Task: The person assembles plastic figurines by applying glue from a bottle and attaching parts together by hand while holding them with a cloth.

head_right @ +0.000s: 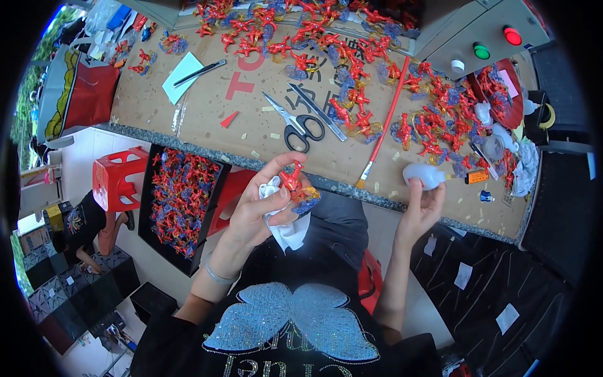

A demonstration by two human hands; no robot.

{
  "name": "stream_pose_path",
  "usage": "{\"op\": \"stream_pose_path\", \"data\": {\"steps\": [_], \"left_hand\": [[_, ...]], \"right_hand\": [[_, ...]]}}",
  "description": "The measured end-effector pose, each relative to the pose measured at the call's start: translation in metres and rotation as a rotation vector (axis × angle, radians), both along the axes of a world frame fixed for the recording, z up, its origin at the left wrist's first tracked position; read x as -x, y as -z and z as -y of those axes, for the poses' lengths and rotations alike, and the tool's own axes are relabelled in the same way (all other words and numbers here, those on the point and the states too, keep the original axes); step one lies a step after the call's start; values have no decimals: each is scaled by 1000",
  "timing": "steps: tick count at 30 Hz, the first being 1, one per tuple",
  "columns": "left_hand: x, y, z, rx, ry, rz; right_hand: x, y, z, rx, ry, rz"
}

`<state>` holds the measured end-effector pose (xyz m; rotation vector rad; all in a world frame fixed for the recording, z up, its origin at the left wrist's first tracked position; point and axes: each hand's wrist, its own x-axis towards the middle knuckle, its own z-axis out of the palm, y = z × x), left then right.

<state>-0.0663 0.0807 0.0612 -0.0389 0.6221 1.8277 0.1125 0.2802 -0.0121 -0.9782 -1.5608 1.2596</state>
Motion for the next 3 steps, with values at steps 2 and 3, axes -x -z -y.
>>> {"op": "stream_pose_path", "data": {"steps": [2,3], "left_hand": [[1,8,4,-67,25,-103],[1,8,3,-69,30,-104]], "right_hand": [[0,-14,4,73,-107,-48],[-5,-23,6,141,-206,-91]]}}
